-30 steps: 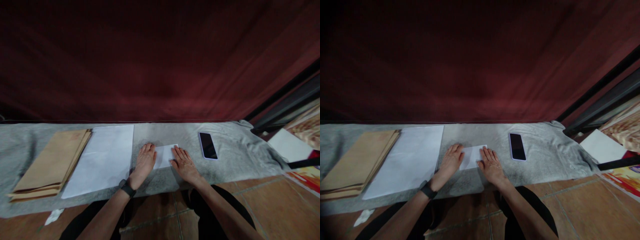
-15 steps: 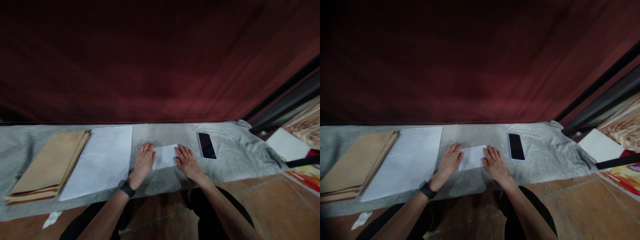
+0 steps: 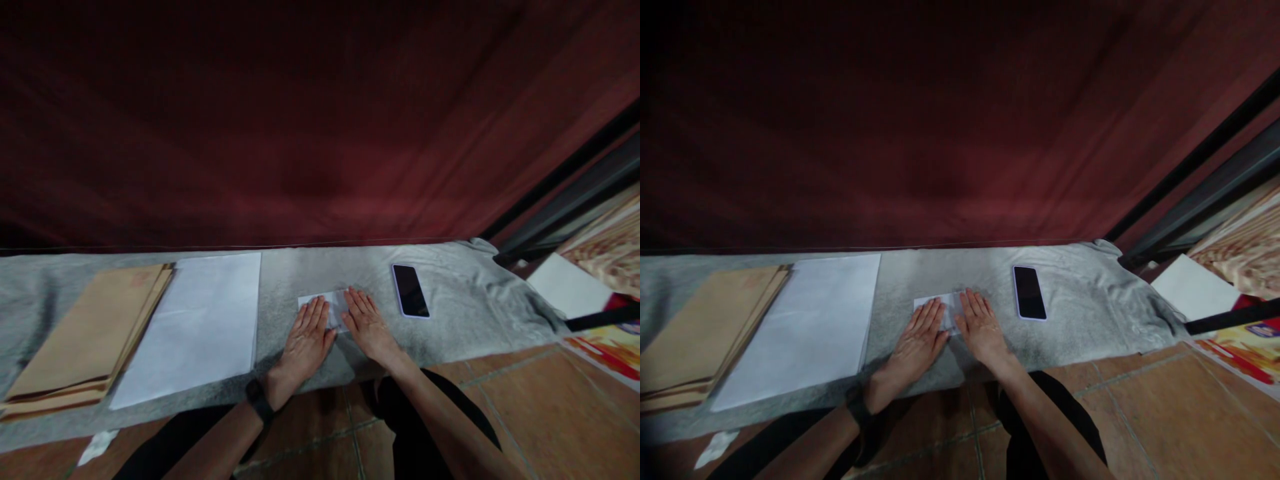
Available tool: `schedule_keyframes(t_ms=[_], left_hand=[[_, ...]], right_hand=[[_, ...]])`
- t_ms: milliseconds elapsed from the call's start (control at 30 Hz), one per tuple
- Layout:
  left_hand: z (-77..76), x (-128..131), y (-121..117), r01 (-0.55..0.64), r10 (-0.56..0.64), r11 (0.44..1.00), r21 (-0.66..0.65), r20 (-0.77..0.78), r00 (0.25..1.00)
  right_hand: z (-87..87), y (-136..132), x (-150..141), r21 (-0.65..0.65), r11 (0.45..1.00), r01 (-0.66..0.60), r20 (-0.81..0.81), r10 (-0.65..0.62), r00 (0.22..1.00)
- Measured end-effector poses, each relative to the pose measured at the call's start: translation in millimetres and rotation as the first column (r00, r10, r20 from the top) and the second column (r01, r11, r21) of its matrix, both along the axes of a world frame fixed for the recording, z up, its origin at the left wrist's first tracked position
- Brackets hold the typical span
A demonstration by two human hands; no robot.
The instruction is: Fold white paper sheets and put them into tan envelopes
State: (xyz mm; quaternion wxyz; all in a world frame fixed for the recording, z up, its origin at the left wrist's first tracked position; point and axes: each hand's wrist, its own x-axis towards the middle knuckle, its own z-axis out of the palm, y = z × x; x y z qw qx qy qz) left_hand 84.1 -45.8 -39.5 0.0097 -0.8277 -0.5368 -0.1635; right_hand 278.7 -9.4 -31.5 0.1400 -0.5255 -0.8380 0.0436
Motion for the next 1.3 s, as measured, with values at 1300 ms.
schedule_keyframes(t_ms=[1300], left_hand=[[8.4,-29.3,4.9,-0.215,0.202,0.972,-0.093,-0.131,0.971]], right_hand=[[-13.1,-0.8,9.7,0.057,0.99,0.126,0.009,-0.126,0.992]])
